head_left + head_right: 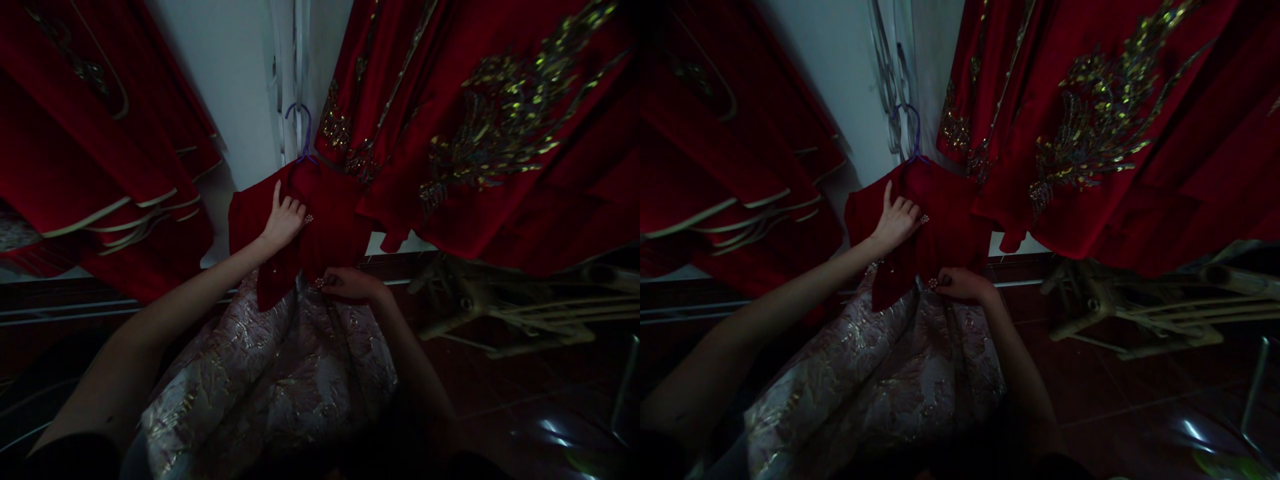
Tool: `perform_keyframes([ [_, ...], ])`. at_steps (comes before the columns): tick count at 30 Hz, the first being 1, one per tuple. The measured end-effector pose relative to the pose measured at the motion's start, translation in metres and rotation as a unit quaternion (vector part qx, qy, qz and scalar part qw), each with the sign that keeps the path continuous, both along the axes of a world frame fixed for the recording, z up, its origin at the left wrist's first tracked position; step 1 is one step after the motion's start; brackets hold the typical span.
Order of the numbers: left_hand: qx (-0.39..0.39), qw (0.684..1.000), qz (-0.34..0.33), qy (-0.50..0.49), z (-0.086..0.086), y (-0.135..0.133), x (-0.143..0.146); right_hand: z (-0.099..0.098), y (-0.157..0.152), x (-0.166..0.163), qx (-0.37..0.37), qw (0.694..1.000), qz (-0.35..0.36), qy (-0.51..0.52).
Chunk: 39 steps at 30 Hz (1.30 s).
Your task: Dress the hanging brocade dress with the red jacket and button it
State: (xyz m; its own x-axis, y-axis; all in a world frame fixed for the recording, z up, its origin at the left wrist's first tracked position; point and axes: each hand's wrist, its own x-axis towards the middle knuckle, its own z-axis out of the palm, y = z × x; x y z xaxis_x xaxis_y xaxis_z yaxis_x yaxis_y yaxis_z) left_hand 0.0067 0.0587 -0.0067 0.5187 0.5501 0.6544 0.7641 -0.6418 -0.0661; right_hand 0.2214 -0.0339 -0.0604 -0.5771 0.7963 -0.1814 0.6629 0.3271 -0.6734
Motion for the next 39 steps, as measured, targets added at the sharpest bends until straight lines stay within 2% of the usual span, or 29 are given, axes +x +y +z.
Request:
perform_keyframes([
  [7,-0.007,0.999,-0.013,0.042,0.005,-0.003,-0.008,-0.004,0.000,-0.007,0.008,1.000,0.015,-0.022],
  [13,-0.069,0.996,-0.057,0.008,0.013,-0.005,-0.007,-0.004,-0.001,-0.011,-0.001,0.999,0.017,-0.034],
  [17,-0.083,0.994,-0.077,0.009,0.014,0.000,-0.007,-0.007,0.000,-0.011,0.001,0.999,0.016,-0.034],
  [26,-0.095,0.994,-0.056,0.014,0.011,0.004,-0.008,-0.012,0.005,-0.010,-0.001,1.000,0.024,-0.014],
  [31,-0.080,0.994,-0.051,0.052,0.013,0.003,-0.010,-0.012,0.000,-0.009,-0.018,1.000,0.022,-0.008],
  [33,-0.060,0.994,-0.054,0.079,0.015,0.000,-0.009,-0.002,-0.002,-0.012,-0.015,0.999,0.018,0.041],
  [35,-0.032,0.992,-0.047,0.111,0.018,-0.002,-0.007,0.015,0.001,-0.021,0.028,0.990,-0.003,0.141],
  [37,-0.015,0.989,-0.027,0.147,0.022,-0.003,-0.004,0.037,0.013,-0.038,0.091,0.957,-0.058,0.270],
  [39,-0.035,0.981,0.008,0.188,0.025,-0.002,-0.002,0.057,0.035,-0.061,0.142,0.903,-0.147,0.378],
])
